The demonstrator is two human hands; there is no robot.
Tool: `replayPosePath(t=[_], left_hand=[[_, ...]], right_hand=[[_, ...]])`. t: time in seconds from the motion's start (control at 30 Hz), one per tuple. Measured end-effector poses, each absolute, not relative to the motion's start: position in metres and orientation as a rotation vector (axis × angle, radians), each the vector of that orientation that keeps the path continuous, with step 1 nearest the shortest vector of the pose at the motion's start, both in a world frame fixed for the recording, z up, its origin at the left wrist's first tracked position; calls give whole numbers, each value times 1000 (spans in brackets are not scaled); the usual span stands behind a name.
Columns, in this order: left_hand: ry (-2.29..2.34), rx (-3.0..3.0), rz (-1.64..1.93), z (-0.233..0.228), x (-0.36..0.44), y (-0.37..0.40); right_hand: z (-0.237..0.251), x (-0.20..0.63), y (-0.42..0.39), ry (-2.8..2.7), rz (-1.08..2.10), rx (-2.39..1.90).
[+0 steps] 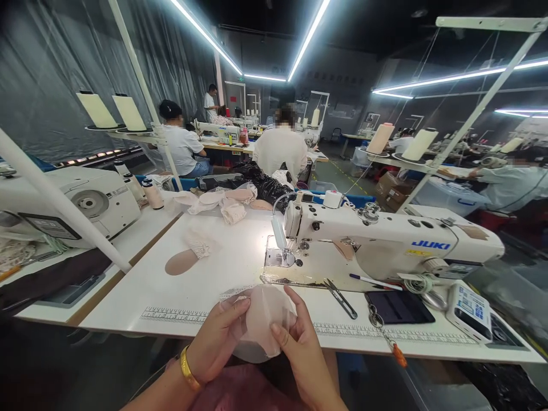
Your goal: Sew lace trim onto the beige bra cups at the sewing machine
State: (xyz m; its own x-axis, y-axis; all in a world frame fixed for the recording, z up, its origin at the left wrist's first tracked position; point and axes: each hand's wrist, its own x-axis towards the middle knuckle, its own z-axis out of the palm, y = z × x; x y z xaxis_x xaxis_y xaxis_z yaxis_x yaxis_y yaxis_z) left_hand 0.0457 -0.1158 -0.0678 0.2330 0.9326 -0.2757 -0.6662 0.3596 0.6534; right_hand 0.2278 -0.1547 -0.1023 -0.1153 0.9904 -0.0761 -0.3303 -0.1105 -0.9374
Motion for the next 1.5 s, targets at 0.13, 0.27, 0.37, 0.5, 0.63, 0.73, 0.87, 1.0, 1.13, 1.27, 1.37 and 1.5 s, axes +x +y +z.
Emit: replayPosePath(t=[0.13, 0.27, 0.37, 0.5, 0.63, 0.73, 0.87, 1.0, 1.13, 1.27, 1.37, 1.5], left_hand=[[716, 485, 1193, -66, 55, -114], [764, 522, 1216, -64, 59, -109], [798, 518, 1225, -65, 61, -107], [797, 540, 1218, -68, 61, -107], [763, 541, 1218, -67, 62, -106], [726, 502, 1187, -65, 64, -105], [652, 464, 1049, -60, 69, -104], [685, 427, 979, -57, 69, -94], [714, 483, 996, -50, 59, -77], [615, 749, 880, -36, 45, -66], [528, 1075, 770, -19, 34, -59], [383, 1775, 471, -9, 24, -34]], right_hand=[[-95, 211, -152, -815, 1425, -1008], [-90, 208, -153, -784, 1395, -1011], [-95, 210, -152, -784, 1397, -992], [-106, 214, -147, -800, 1433, -964], [-110, 217, -145, -790, 1430, -962], [-110, 216, -144, -786, 1427, -963], [-110, 217, -143, -818, 1397, -968], [-110, 227, -140, -938, 1383, -968], [-107, 247, -133, -1176, 1422, -1024], [-99, 262, -121, -1348, 1347, -1039], [-89, 272, -105, -1559, 1118, -1067], [-77, 288, -64, -2133, 374, -956]])
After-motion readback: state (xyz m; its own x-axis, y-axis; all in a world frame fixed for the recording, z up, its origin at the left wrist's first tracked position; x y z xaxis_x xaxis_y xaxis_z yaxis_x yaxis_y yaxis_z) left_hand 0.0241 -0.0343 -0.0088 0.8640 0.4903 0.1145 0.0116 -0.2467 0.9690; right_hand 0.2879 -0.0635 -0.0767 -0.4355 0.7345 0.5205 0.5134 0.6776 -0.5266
